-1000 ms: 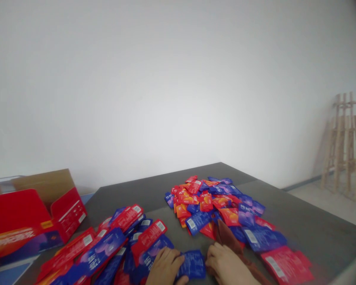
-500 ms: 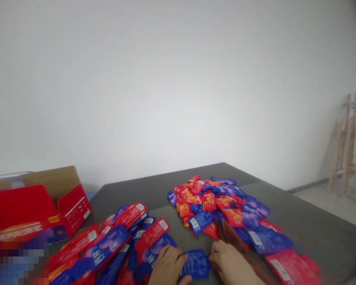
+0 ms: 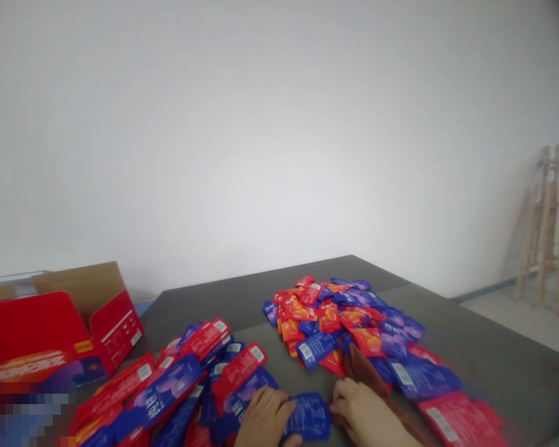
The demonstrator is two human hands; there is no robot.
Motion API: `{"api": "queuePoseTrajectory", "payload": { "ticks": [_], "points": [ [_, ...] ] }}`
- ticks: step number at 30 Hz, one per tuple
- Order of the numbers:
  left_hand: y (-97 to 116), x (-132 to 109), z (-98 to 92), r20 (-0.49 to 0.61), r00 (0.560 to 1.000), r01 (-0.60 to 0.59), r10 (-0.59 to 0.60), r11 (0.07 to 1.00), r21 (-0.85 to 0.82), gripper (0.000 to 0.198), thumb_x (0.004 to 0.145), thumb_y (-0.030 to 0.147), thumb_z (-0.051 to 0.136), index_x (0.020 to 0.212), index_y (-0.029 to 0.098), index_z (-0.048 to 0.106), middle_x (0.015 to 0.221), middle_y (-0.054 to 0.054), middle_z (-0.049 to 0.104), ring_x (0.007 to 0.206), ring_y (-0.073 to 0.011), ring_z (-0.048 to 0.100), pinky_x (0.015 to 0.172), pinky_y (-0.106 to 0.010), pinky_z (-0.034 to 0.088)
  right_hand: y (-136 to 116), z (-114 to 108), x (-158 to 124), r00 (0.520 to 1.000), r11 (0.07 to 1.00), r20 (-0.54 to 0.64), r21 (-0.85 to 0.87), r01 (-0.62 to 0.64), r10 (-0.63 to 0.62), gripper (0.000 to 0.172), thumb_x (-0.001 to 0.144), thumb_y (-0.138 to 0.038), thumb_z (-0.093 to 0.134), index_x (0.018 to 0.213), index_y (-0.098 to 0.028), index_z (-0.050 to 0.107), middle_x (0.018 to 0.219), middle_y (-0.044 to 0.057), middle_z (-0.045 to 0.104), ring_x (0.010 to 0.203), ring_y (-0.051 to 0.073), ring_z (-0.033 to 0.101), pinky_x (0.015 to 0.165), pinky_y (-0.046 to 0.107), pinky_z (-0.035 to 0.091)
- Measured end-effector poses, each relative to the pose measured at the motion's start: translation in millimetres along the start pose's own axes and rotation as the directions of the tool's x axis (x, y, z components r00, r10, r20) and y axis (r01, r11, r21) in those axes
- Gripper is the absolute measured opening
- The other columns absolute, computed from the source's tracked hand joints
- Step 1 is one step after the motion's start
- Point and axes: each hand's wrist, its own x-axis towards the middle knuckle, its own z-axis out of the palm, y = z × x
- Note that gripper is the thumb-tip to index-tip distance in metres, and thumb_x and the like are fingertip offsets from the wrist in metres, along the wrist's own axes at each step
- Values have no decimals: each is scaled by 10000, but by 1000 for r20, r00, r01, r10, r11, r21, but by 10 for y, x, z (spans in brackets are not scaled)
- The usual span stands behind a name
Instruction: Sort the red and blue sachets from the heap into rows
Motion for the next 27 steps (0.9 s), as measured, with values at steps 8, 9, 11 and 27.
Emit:
{"api": "queuePoseTrajectory", "payload": {
  "ticks": [8, 9, 11, 27],
  "points": [
    [-55, -31, 54, 19, 1000, -19, 19, 999, -32, 405, 817, 334, 782, 1172, 234, 616, 1114, -19, 733, 980, -215, 698, 933, -362, 533, -196, -68, 54, 985, 985, 45, 57, 166, -168, 94, 800, -167, 677, 790, -260, 679, 956, -44, 681, 880, 169, 608, 681, 303, 369],
    [-68, -39, 66, 23, 999, -33, 34, 999, -35, 409, 828, 321, 770, 1193, 233, 609, 1141, -24, 731, 1004, -212, 696, 954, -365, 530, -197, -95, 57, 980, 980, 45, 65, 190, -193, 81, 812, -179, 678, 794, -258, 676, 960, -47, 682, 885, 165, 610, 684, 299, 369],
    [-89, -51, 84, 39, 998, -48, 49, 998, -35, 416, 840, 289, 757, 1220, 234, 597, 1177, -32, 725, 1042, -206, 691, 977, -369, 527, -186, -142, 89, 982, 981, 32, 54, 184, -186, 82, 847, -192, 653, 796, -250, 678, 953, -31, 681, 893, 173, 611, 693, 300, 373],
    [-178, -111, 186, 34, 998, -50, 54, 992, -117, 435, 876, 239, 676, 1296, 254, 564, 1257, -51, 702, 1137, -210, 671, 1023, -371, 505, -267, -201, 110, 974, 972, -15, 66, 224, -224, 46, 900, -295, 701, 864, -269, 688, 1033, -59, 690, 955, 162, 597, 740, 320, 362]
  ]
}}
